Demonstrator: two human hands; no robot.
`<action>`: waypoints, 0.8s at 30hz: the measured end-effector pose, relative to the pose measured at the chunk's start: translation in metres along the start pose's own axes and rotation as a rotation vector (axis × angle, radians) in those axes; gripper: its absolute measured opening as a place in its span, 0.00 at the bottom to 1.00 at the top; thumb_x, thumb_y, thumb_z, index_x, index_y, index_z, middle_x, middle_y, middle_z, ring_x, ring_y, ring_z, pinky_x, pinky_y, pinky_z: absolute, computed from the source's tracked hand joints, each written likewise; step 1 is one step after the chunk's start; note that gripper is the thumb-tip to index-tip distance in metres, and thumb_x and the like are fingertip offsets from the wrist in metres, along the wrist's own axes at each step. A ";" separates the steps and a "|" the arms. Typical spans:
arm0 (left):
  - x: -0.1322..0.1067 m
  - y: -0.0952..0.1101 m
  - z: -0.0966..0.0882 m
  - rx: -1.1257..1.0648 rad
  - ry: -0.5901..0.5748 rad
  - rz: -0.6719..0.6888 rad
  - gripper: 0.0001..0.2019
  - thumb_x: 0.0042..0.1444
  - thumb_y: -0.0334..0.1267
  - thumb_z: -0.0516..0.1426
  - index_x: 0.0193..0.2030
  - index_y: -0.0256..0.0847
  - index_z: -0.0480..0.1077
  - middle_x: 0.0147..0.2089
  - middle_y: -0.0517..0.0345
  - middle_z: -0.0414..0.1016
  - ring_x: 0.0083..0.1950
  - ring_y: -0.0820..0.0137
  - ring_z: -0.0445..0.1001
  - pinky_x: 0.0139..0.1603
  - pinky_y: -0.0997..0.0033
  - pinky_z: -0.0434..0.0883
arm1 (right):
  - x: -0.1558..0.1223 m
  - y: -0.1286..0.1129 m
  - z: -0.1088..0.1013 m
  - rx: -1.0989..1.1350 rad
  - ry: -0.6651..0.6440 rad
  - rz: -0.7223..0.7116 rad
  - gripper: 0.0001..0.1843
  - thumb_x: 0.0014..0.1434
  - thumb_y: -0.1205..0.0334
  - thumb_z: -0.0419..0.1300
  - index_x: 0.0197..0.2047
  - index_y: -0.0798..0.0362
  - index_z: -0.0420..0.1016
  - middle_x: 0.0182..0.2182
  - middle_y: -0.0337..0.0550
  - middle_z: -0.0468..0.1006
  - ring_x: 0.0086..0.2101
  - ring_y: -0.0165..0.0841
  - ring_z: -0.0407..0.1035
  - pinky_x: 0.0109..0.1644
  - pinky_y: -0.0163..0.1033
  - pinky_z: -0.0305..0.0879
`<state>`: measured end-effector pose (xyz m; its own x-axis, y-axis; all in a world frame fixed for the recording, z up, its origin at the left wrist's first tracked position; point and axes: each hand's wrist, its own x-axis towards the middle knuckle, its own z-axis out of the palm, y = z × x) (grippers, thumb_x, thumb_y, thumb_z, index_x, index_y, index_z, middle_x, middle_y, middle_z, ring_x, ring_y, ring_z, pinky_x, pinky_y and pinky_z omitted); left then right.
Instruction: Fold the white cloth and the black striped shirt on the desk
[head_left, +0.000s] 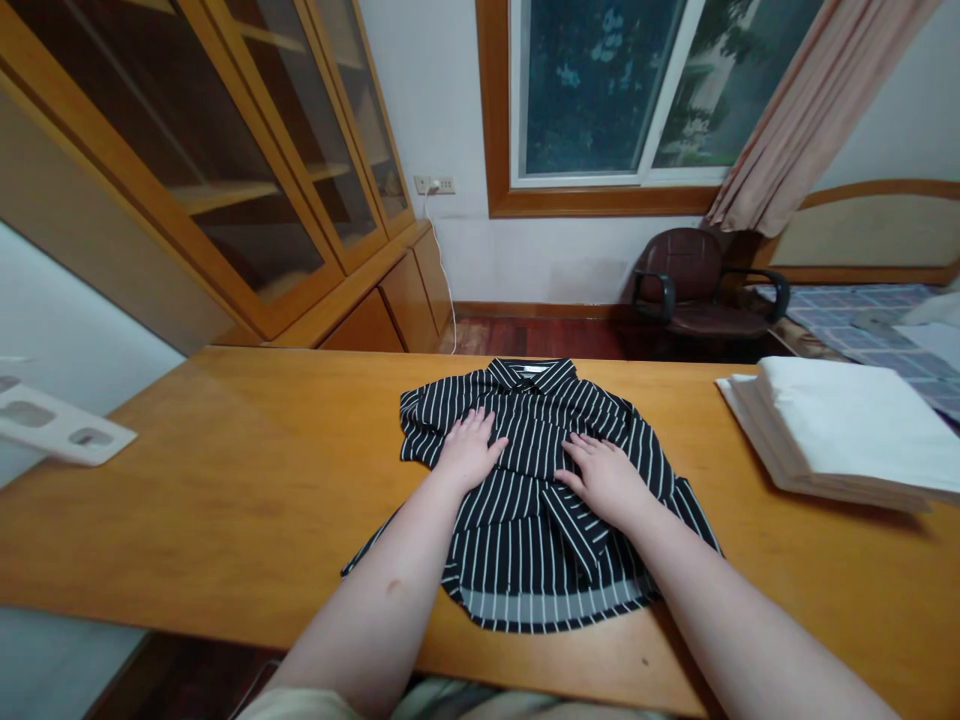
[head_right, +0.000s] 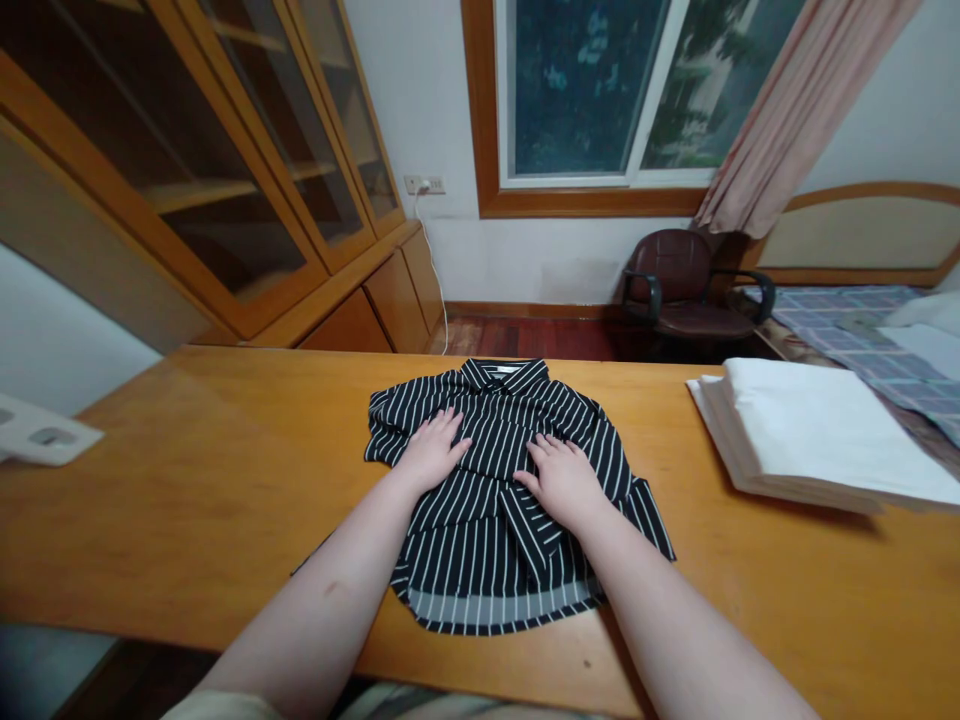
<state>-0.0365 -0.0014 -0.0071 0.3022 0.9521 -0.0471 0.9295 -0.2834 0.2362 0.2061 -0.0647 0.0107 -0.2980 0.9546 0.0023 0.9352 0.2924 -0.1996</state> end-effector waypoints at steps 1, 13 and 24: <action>0.001 -0.001 0.001 -0.005 -0.001 0.014 0.32 0.62 0.56 0.38 0.66 0.39 0.52 0.70 0.51 0.48 0.70 0.60 0.45 0.67 0.54 0.47 | 0.001 0.002 0.003 0.003 -0.028 0.017 0.36 0.61 0.38 0.41 0.62 0.55 0.62 0.61 0.52 0.62 0.61 0.43 0.53 0.62 0.53 0.47; -0.011 0.023 -0.010 -0.130 0.282 0.192 0.19 0.62 0.41 0.46 0.57 0.42 0.64 0.59 0.54 0.67 0.63 0.65 0.60 0.67 0.56 0.50 | 0.027 0.036 0.019 0.038 -0.023 0.213 0.40 0.61 0.36 0.38 0.67 0.54 0.50 0.66 0.47 0.50 0.64 0.39 0.44 0.64 0.47 0.45; -0.036 0.045 0.010 0.091 0.058 0.423 0.30 0.59 0.49 0.51 0.67 0.53 0.48 0.72 0.57 0.35 0.71 0.57 0.31 0.67 0.45 0.35 | 0.065 0.080 0.006 0.227 -0.024 0.302 0.37 0.62 0.40 0.41 0.65 0.58 0.55 0.65 0.51 0.53 0.63 0.37 0.48 0.65 0.42 0.41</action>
<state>-0.0031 -0.0501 -0.0043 0.6506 0.7540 0.0904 0.7418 -0.6565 0.1366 0.2605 0.0201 -0.0107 -0.0227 0.9934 -0.1124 0.9161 -0.0244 -0.4003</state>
